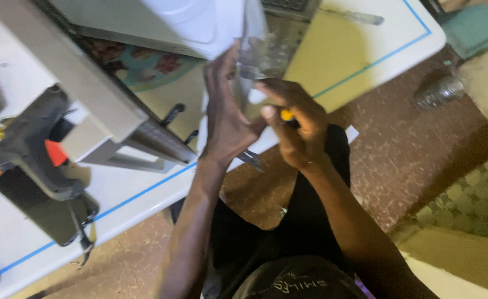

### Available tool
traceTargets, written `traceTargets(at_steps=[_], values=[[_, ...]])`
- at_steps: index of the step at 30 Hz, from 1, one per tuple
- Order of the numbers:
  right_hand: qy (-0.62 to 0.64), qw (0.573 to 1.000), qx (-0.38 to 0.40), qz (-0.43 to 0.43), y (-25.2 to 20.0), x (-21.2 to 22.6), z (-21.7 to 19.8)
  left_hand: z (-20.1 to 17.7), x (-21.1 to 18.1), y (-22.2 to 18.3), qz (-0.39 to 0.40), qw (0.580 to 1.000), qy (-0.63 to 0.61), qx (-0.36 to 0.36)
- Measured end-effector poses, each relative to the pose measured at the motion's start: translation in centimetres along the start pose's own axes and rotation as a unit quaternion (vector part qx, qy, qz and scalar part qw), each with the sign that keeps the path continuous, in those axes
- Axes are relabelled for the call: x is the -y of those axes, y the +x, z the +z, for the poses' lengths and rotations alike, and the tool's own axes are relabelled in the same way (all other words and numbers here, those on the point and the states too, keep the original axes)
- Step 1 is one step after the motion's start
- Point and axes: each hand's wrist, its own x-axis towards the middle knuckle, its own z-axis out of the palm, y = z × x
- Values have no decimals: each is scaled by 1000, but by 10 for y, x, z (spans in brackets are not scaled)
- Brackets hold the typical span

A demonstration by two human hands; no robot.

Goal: Applying a replacement keypad sticker to a microwave control panel

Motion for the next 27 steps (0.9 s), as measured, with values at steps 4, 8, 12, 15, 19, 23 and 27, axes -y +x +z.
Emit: traceTargets(at_steps=[4,8,12,15,19,23,27], values=[[35,999,-23,-20,-7,-20,-7,-4,-9,2,-30,994,-106,-24],[-53,975,-146,157,-17,-57,-37,-6,-10,2,-86,982,-159,-53],[-122,976,-26,177,-39,-81,-74,-4,-4,1,-104,986,-105,-75],[-243,961,29,132,-42,-74,-83,-6,8,-2,-67,986,-129,-84],[-305,947,64,80,-34,-80,-91,-5,1,-2,-61,987,-119,-88],[-341,939,34,28,-22,-92,-92,-6,-8,-1,-112,986,-86,-87],[-279,958,-32,-50,-6,-74,-56,-7,-9,-1,-124,983,-108,-82]])
